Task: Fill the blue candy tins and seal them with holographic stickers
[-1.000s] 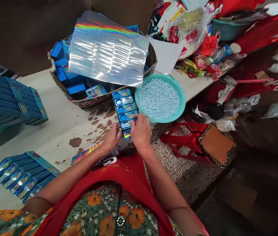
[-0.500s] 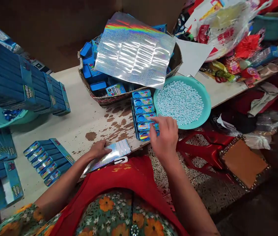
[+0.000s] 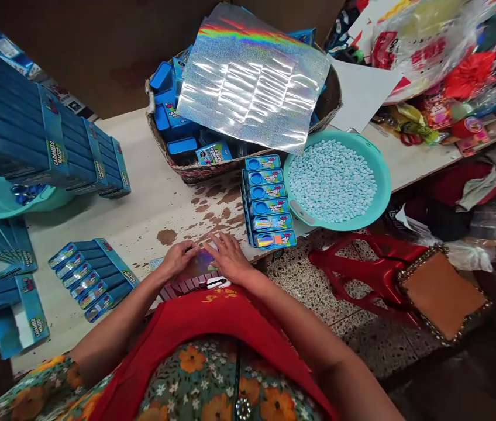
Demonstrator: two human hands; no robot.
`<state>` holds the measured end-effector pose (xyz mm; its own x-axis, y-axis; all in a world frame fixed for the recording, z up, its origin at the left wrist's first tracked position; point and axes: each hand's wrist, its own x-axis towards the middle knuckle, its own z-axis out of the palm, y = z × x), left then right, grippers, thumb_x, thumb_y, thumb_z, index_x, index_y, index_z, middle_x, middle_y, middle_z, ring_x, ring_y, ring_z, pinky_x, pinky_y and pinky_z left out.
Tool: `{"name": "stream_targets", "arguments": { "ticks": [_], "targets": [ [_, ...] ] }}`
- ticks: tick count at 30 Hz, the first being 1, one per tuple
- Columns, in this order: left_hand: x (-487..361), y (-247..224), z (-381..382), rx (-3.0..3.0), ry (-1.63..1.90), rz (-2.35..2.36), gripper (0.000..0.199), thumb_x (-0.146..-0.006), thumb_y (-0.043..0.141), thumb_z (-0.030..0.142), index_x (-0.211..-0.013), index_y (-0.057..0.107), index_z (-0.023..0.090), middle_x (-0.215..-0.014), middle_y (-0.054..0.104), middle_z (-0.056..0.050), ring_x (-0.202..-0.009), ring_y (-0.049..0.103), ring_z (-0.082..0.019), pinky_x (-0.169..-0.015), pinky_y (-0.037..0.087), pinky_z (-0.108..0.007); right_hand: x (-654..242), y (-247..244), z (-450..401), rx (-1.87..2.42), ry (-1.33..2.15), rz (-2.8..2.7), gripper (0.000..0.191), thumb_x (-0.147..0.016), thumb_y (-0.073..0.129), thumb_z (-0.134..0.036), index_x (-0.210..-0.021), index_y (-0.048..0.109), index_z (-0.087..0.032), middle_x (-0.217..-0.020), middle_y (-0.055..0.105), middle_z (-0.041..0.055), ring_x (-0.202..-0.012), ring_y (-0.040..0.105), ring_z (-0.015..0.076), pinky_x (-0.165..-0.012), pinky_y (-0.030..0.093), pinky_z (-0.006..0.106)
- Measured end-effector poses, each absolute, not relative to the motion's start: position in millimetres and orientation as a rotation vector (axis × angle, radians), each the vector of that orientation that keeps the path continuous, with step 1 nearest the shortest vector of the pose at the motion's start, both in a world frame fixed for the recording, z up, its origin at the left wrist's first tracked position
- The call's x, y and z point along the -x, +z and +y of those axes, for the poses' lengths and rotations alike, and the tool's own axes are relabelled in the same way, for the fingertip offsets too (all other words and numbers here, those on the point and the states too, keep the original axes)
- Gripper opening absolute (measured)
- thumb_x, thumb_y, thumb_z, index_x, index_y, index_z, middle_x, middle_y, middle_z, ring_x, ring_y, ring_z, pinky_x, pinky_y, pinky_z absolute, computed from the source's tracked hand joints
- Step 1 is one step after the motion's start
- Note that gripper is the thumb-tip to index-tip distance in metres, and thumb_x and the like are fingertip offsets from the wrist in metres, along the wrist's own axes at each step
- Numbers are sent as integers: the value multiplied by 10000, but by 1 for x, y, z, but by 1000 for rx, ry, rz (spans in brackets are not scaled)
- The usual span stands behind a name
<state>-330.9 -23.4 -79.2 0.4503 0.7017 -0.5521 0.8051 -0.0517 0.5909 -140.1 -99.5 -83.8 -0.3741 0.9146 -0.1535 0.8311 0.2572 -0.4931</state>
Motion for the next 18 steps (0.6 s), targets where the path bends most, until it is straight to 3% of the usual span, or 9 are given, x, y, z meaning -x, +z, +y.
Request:
{"name": "stream_targets", "arguments": {
  "ticks": [3, 5, 8, 10, 12, 13, 15, 18],
  "targets": [
    [330, -84, -21, -1775, -171, 1347, 307, -842, 385, 382, -767, 611, 188, -743, 625, -33, -698, 538, -174, -620, 351, -262, 134, -81, -102, 1605, 816, -2412, 476, -826, 609, -208, -1277, 495, -308, -1500, 291, 57, -1386, 215, 277, -1092, 201, 529],
    [329, -85, -19, -1740, -205, 1375, 297, -838, 394, 368, -775, 618, 184, -755, 633, -39, -709, 548, -180, -625, 359, -266, 134, -77, -100, 1557, 887, -2375, 350, -810, 631, -201, -1149, 589, -279, -1423, 420, 65, -1343, 313, 257, -1075, 245, 498],
    [325, -76, -18, -1771, -162, 1437, 270, -826, 434, 359, -800, 633, 178, -851, 649, -68, -841, 568, -212, -727, 391, -295, 136, -62, -96, 1588, 995, -2087, 89, -820, 623, -211, -906, 642, -204, -1043, 662, 65, -1053, 566, 191, -929, 404, 371],
    [321, -62, -19, -1776, 35, 1395, 295, -832, 449, 383, -936, 632, 176, -1036, 632, -95, -1008, 537, -236, -832, 390, -321, 135, -44, -94, 1662, 1015, -1799, 52, -849, 584, -221, -838, 620, -186, -851, 663, 29, -858, 601, 152, -794, 444, 290],
    [314, -41, -21, -1653, 202, 1157, 377, -848, 434, 419, -1103, 576, 181, -1163, 588, -100, -1071, 513, -229, -866, 397, -322, 132, -20, -94, 1704, 1006, -1569, 67, -861, 563, -231, -834, 603, -184, -819, 650, 13, -800, 596, 140, -731, 442, 257],
    [309, -29, -22, -1565, 211, 1009, 391, -853, 432, 433, -1122, 562, 181, -1130, 601, -92, -1023, 535, -214, -839, 413, -309, 129, -7, -95, 1713, 998, -1497, 66, -861, 561, -235, -835, 599, -188, -820, 649, 9, -793, 595, 139, -721, 440, 252],
    [298, -5, -22, -1438, 123, 823, 353, -856, 438, 452, -999, 596, 169, -874, 638, -49, -806, 565, -170, -722, 429, -270, 124, 18, -98, 1735, 959, -1427, 70, -864, 552, -237, -831, 599, -197, -810, 648, 3, -781, 594, 143, -712, 436, 253],
    [276, 24, -19, -1425, 55, 822, 338, -862, 444, 460, -819, 596, 162, -649, 545, 5, -602, 478, -118, -592, 382, -235, 114, 47, -105, 1797, 733, -1409, 90, -873, 531, -227, -834, 611, -212, -810, 647, 15, -799, 580, 166, -733, 433, 289]
  ]
}}
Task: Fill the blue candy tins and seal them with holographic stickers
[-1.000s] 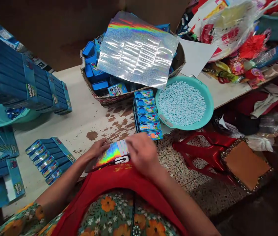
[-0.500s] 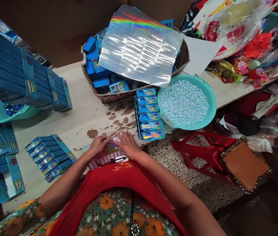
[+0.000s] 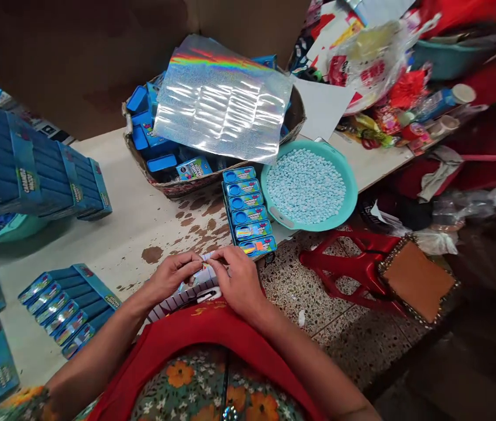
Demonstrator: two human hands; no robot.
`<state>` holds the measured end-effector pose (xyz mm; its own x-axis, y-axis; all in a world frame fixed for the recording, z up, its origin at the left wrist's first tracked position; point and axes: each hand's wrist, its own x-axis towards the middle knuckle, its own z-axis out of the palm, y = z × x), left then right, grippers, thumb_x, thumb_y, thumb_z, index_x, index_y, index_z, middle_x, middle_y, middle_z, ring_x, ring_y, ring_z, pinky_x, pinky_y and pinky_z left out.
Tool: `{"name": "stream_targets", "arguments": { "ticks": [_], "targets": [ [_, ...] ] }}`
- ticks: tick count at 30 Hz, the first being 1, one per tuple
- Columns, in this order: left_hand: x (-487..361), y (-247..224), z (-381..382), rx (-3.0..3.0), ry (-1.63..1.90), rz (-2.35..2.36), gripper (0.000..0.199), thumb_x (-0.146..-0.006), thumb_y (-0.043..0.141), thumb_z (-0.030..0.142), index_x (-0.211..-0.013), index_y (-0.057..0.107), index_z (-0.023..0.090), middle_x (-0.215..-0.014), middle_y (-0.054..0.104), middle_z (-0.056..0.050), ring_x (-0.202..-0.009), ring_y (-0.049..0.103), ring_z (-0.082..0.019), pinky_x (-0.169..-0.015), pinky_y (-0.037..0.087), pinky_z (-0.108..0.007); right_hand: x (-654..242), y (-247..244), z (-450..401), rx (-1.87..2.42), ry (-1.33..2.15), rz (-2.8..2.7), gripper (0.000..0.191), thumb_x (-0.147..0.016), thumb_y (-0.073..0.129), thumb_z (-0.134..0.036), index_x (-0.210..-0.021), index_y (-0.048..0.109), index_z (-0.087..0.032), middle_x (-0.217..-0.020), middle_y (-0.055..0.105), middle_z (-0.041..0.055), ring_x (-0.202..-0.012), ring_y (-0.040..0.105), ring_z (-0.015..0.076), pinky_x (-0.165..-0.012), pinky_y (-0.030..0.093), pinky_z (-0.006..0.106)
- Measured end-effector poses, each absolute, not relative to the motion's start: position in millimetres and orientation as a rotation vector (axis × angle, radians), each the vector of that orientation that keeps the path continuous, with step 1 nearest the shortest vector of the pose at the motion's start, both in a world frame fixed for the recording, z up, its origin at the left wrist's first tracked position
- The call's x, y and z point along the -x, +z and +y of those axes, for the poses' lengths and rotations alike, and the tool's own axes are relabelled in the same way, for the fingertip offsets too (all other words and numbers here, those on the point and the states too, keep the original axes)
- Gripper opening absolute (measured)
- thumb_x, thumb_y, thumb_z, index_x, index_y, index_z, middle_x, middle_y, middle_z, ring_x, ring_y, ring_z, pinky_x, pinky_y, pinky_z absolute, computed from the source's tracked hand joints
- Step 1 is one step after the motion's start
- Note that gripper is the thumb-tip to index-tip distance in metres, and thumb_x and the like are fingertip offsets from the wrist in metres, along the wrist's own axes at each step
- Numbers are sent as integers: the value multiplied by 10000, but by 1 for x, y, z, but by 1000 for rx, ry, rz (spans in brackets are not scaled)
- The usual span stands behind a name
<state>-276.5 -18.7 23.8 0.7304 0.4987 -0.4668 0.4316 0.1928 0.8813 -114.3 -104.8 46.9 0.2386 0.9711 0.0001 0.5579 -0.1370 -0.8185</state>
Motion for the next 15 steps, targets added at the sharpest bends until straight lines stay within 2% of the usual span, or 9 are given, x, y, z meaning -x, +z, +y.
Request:
{"name": "stream_targets", "arguments": {
  "ticks": [5, 10, 15],
  "targets": [
    [230, 44, 4, -1490, 202, 753, 270, -862, 464, 388, -1036, 526, 191, -651, 478, 32, -587, 433, -108, -565, 341, -222, 85, 61, -99, 1896, 293, -1290, 98, -853, 563, -244, -888, 655, -241, -972, 622, 54, -977, 540, 216, -873, 416, 401],
    [190, 31, 33, -1592, 332, 716, 114, -834, 469, 276, -901, 484, 186, -673, 434, 42, -597, 367, -89, -566, 287, -207, 40, 39, -69, 2065, 217, -1167, 120, -793, 622, -318, -805, 688, -219, -980, 581, 70, -993, 506, 232, -900, 391, 435],
    [173, 10, 40, -1639, 396, 682, 75, -832, 462, 248, -830, 418, 187, -738, 445, 30, -671, 407, -98, -628, 322, -215, 20, 18, -54, 2068, 382, -1059, 114, -756, 615, -278, -791, 655, -177, -914, 571, 65, -915, 537, 204, -851, 425, 374]
  ]
}}
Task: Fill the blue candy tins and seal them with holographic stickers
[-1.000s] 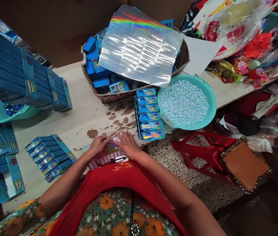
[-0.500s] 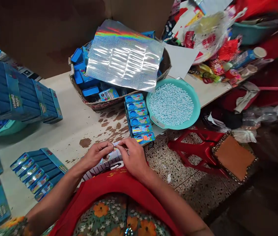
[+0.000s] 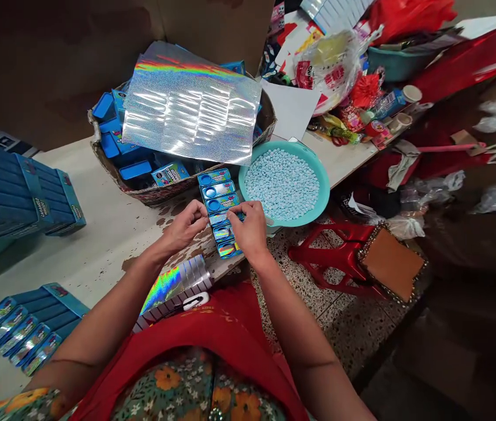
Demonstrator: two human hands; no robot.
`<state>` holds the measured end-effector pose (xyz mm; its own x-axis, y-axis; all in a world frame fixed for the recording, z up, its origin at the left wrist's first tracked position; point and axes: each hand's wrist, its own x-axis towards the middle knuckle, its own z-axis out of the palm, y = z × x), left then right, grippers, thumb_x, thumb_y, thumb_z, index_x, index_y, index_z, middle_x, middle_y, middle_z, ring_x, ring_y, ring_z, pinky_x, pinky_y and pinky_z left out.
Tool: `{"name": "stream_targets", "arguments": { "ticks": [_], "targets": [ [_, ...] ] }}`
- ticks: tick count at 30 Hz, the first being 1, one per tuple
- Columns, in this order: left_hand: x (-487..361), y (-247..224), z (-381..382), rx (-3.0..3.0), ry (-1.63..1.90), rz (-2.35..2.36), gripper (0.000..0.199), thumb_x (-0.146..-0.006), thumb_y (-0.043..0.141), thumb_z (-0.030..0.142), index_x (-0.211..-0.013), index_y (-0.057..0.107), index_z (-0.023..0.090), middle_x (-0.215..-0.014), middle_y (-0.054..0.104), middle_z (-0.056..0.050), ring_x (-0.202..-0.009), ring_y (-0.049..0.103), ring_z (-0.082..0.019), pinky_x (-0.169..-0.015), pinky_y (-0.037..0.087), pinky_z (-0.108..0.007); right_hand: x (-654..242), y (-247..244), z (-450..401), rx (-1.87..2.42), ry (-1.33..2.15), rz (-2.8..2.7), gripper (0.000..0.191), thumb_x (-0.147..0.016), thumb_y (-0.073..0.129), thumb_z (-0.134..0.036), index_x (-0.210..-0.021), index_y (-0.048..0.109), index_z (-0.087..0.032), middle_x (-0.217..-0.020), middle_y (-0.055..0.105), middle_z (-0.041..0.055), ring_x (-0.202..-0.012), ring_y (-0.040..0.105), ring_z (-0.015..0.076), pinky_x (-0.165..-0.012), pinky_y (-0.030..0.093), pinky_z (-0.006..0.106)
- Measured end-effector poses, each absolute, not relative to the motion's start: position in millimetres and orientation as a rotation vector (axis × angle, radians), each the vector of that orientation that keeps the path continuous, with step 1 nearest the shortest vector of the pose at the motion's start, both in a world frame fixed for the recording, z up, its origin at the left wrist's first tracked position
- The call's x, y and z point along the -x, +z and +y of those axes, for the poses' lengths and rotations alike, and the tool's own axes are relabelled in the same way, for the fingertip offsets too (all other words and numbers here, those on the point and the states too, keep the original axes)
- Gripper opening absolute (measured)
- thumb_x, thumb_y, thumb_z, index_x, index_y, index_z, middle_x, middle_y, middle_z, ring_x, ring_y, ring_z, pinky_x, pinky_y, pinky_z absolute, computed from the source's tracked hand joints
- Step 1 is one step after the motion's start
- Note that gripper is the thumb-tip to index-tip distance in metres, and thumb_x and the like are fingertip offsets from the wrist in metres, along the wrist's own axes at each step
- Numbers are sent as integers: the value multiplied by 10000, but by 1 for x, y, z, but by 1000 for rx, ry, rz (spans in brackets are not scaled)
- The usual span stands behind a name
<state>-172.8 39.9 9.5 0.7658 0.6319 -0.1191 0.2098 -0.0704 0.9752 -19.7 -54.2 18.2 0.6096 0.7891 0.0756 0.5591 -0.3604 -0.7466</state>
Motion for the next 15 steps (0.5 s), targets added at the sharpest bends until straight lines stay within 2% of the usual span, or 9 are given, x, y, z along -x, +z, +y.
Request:
{"name": "stream_targets", "arguments": {
  "ticks": [5, 9, 12, 15],
  "targets": [
    [159, -11, 9, -1746, 527, 968, 47, -881, 376, 242, -910, 388, 207, -798, 479, 7, -682, 453, -117, -655, 343, -238, 17, 11, -54, 1990, 474, -926, 338, -701, 652, -316, -981, 529, -171, -932, 601, 51, -818, 561, 174, -733, 457, 316],
    [148, -28, -10, -1865, 444, 1283, 185, -912, 304, 248, -1074, 378, 197, -934, 563, -56, -754, 541, -165, -673, 353, -275, 19, 11, -55, 2055, 386, -1013, 276, -733, 609, -310, -954, 511, -176, -914, 605, 60, -830, 560, 188, -734, 448, 328],
    [165, -38, -2, -1987, 250, 1331, 294, -898, 384, 344, -1150, 394, 193, -945, 601, -66, -798, 569, -196, -666, 368, -282, 17, 6, -55, 2062, 352, -1029, 249, -746, 584, -301, -950, 511, -179, -898, 602, 56, -796, 558, 182, -730, 448, 339],
    [210, -48, 15, -2127, 140, 1323, 347, -853, 466, 434, -1123, 474, 215, -1006, 612, -61, -898, 558, -204, -699, 378, -274, 9, -1, -53, 2002, 444, -976, 186, -756, 557, -278, -910, 517, -182, -815, 594, 28, -706, 553, 159, -680, 461, 323]
  ]
}}
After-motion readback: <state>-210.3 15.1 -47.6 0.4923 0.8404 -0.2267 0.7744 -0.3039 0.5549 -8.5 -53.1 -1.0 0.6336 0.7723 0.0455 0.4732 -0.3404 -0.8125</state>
